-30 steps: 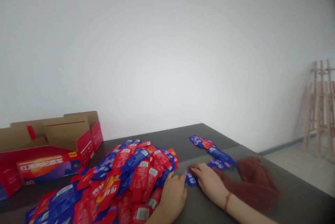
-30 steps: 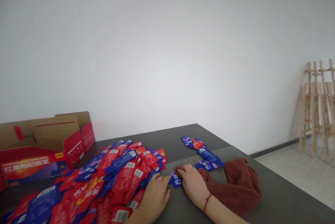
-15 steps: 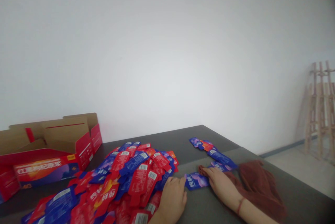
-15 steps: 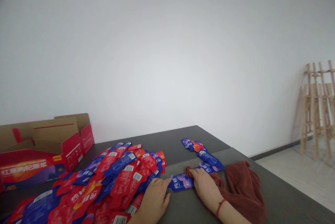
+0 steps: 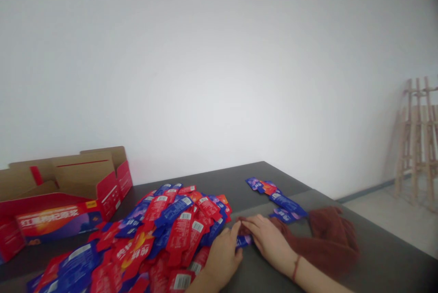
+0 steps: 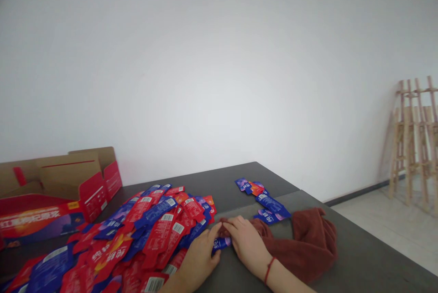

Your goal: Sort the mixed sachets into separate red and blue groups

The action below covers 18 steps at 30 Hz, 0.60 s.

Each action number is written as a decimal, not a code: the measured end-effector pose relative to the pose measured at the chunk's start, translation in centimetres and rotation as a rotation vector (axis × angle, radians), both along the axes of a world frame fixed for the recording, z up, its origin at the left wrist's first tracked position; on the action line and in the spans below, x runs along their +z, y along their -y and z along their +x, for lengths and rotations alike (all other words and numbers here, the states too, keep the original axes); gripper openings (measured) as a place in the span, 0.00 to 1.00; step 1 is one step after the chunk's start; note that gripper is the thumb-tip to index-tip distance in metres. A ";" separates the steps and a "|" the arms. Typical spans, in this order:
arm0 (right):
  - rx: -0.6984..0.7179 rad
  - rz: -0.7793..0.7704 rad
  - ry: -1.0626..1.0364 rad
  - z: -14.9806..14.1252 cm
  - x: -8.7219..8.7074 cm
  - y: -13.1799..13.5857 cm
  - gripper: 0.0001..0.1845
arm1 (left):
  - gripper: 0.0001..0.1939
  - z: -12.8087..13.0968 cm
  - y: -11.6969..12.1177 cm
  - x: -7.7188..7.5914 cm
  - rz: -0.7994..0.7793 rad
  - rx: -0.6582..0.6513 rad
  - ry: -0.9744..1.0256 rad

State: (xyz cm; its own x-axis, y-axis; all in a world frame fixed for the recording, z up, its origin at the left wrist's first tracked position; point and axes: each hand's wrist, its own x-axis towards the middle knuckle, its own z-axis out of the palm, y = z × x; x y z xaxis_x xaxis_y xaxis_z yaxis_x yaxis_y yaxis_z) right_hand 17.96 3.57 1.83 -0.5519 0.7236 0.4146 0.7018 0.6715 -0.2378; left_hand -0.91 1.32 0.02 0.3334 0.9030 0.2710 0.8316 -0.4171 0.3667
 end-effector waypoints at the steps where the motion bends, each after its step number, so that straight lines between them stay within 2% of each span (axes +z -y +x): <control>1: 0.040 -0.012 0.015 -0.5 0.0 0.2 0.23 | 0.34 0.0 0.0 -0.1 -0.002 0.006 0.022; 3: 0.042 -0.040 0.038 -1.1 -0.2 0.2 0.23 | 0.34 -0.1 0.2 -0.2 -0.001 0.043 0.036; 6: -0.102 -0.070 0.049 -0.2 -0.7 -0.8 0.22 | 0.30 -0.3 0.3 -0.1 -0.006 0.099 0.009; 8: -0.210 -0.075 0.064 1.0 -1.0 -1.7 0.22 | 0.30 -0.3 0.4 0.1 -0.013 0.104 -0.023; 10: -0.260 -0.065 0.085 2.0 -1.1 -2.1 0.23 | 0.30 -0.3 0.3 0.3 -0.003 0.092 -0.054; 15: -0.217 0.020 0.075 1.5 -0.2 -1.1 0.25 | 0.30 0.0 0.2 0.6 0.033 0.062 -0.074; 18: -0.105 0.009 0.063 -0.3 0.2 0.0 0.25 | 0.29 0.1 0.4 0.8 0.020 0.063 -0.065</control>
